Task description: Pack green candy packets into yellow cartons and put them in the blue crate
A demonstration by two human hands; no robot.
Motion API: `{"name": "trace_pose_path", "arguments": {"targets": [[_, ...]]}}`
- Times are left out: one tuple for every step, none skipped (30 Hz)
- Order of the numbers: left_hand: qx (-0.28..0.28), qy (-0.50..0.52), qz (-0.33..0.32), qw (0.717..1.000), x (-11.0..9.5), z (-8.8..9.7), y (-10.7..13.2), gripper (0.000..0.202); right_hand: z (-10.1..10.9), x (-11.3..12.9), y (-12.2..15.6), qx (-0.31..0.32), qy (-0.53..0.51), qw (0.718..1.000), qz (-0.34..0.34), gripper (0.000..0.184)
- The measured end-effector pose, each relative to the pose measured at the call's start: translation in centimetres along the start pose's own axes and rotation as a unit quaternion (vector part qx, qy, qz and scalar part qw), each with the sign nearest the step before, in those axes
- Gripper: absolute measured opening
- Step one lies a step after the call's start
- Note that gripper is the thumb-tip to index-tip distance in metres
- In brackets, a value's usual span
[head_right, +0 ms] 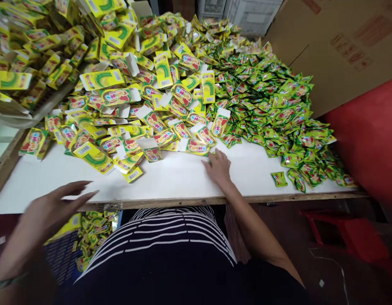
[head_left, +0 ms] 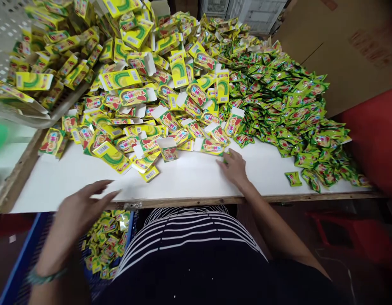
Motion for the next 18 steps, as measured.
{"name": "trace_pose_path", "arguments": {"targets": [[0.033, 0.007, 0.006, 0.999, -2.2, -1.6, -0.4, 0.040, -0.2, 1.5, 0.7, 0.013, -0.002, 0.999, 0.035, 0.043], [0.075, 0.024, -0.013, 0.997, -4.4, -3.3, -0.8, 0.044, -0.3, 2.7, 1.4, 0.030, -0.011, 0.997, 0.071, 0.044], [0.095, 0.041, -0.043, 0.994, -6.6, -4.9, -1.4, 0.045, -0.3, 3.8, 1.9, 0.048, -0.024, 0.993, 0.105, 0.045], [0.096, 0.056, -0.080, 0.991, -8.6, -6.4, -2.0, 0.045, -0.1, 4.6, 2.2, 0.067, -0.041, 0.988, 0.136, 0.045], [0.090, 0.068, -0.112, 0.987, -10.4, -7.8, -2.6, 0.043, 0.1, 5.2, 2.4, 0.087, -0.061, 0.981, 0.163, 0.043], [0.074, 0.072, -0.133, 0.986, -11.8, -9.0, -3.2, 0.042, 0.4, 5.6, 2.4, 0.108, -0.084, 0.973, 0.184, 0.037], [0.064, 0.067, -0.146, 0.985, -13.0, -10.2, -3.8, 0.042, 0.8, 5.8, 2.2, 0.122, -0.106, 0.968, 0.192, 0.030], [0.052, 0.054, -0.154, 0.985, -13.9, -11.1, -4.3, 0.042, 1.1, 6.0, 1.8, 0.122, -0.123, 0.967, 0.187, 0.023], [0.044, 0.036, -0.163, 0.985, -14.6, -11.8, -4.8, 0.040, 1.5, 6.1, 1.3, 0.108, -0.135, 0.970, 0.171, 0.024], [0.039, 0.024, -0.167, 0.985, -15.1, -12.4, -5.3, 0.038, 1.7, 6.3, 0.7, 0.080, -0.141, 0.975, 0.150, 0.028], [0.035, 0.019, -0.168, 0.985, -15.5, -12.8, -5.6, 0.036, 1.9, 6.6, 0.2, 0.047, -0.143, 0.980, 0.130, 0.030], [0.031, 0.021, -0.169, 0.985, -15.6, -13.0, -5.9, 0.033, 2.0, 6.9, -0.3, 0.017, -0.141, 0.983, 0.117, 0.031], [0.027, 0.031, -0.168, 0.985, -15.7, -13.2, -6.1, 0.031, 1.9, 7.4, -0.6, 0.003, -0.137, 0.983, 0.120, 0.032], [0.024, 0.046, -0.165, 0.985, -15.5, -13.2, -6.2, 0.028, 1.6, 7.9, -0.9, 0.009, -0.131, 0.982, 0.135, 0.037], [0.023, 0.065, -0.159, 0.985, -15.3, -13.2, -6.2, 0.025, 1.2, 8.5, -1.0, 0.028, -0.122, 0.981, 0.151, 0.045], [0.025, 0.084, -0.148, 0.985, -15.0, -13.3, -6.2, 0.021, 0.8, 8.9, -1.0, 0.048, -0.109, 0.980, 0.162, 0.053], [0.030, 0.101, -0.133, 0.986, -14.6, -13.3, -6.1, 0.018, 0.3, 9.3, -0.8, 0.064, -0.097, 0.980, 0.163, 0.058], [0.039, 0.119, -0.114, 0.986, -14.2, -13.5, -6.0, 0.017, 0.0, 9.6, -0.5, 0.071, -0.090, 0.982, 0.152, 0.060]]}}
Point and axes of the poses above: each hand's wrist, its own y-axis away from the middle knuckle, its own z-axis out of the back of the hand, x = y × z, the point moved 2 cm from there along -y, towards the middle knuckle, and after that the axes turned 3 degrees about -z, right-handed, at the moved point
